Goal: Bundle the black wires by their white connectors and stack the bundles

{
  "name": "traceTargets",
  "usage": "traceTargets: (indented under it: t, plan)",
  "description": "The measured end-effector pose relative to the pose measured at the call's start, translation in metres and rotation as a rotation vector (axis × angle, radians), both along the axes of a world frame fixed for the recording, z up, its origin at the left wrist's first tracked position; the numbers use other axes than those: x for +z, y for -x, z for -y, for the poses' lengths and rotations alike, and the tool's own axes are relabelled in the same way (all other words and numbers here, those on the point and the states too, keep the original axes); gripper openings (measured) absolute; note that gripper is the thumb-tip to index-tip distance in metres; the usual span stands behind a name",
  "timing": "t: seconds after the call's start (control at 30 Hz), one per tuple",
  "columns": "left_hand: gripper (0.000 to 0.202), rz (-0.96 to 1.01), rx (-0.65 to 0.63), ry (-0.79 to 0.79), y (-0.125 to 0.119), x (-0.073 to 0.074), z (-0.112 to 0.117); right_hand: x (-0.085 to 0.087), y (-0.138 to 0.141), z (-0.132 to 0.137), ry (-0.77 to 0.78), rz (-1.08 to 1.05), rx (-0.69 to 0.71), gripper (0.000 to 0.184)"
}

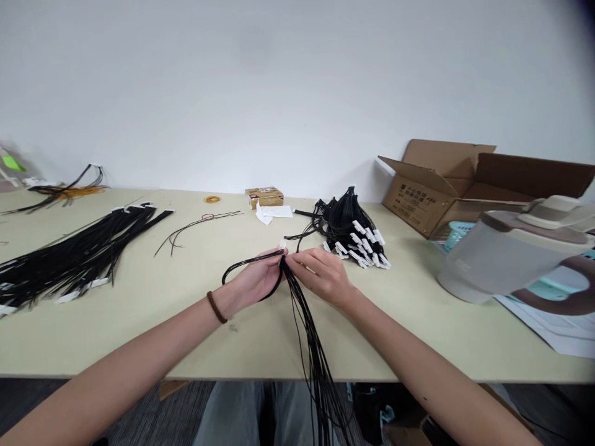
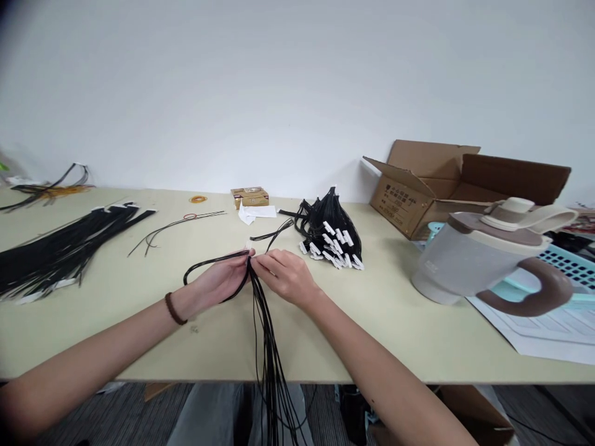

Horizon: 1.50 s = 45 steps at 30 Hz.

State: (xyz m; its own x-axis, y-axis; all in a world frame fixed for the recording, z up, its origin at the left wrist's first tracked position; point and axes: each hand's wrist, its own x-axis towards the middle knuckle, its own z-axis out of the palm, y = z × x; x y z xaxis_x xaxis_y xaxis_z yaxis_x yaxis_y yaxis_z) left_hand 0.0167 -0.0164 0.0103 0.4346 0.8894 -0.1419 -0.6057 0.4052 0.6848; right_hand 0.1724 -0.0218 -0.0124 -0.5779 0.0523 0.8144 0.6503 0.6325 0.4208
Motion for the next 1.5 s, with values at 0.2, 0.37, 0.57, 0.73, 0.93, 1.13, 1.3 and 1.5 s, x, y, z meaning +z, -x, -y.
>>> traceTargets:
  t: [0.2, 0.37, 0.57, 0.73, 0.93, 1.13, 1.3, 1.5]
  plan:
    - [0.02, -0.01, -0.027, -0.01, 0.001, -0.002, 0.0, 0.002, 0.005, 0.003, 0.061, -0.069, 0.018, 0.019]
    - [0.019, 0.012, -0.007, -0.045, 0.003, -0.005, -0.005, 0.006, 0.009, 0.007, 0.368, -0.207, 0.14, 0.018]
    - [0.015, -0.05, -0.035, -0.119, 0.007, -0.006, -0.01, 0.024, 0.011, 0.015, 0.811, -0.743, 0.431, 0.012]
    - [0.012, -0.102, 0.0, -0.073, 0.007, -0.006, -0.01, 0.04, -0.007, 0.007, 0.807, -1.349, 0.661, 0.018]
    - [0.013, -0.12, -0.006, -0.037, 0.008, -0.005, -0.009, 0.047, -0.031, 0.0, 0.381, -1.401, 0.304, 0.019]
    - [0.013, -0.107, -0.01, -0.087, 0.007, -0.008, -0.009, 0.03, -0.014, 0.008, 0.106, -0.514, -0.075, 0.015]
    - [0.015, -0.078, 0.026, -0.145, 0.006, -0.009, -0.008, 0.015, -0.004, 0.009, 0.094, -0.222, -0.094, 0.007]
    - [0.018, -0.081, 0.035, -0.135, 0.006, -0.008, -0.008, 0.014, -0.003, 0.01, 0.08, -0.206, -0.102, 0.004]
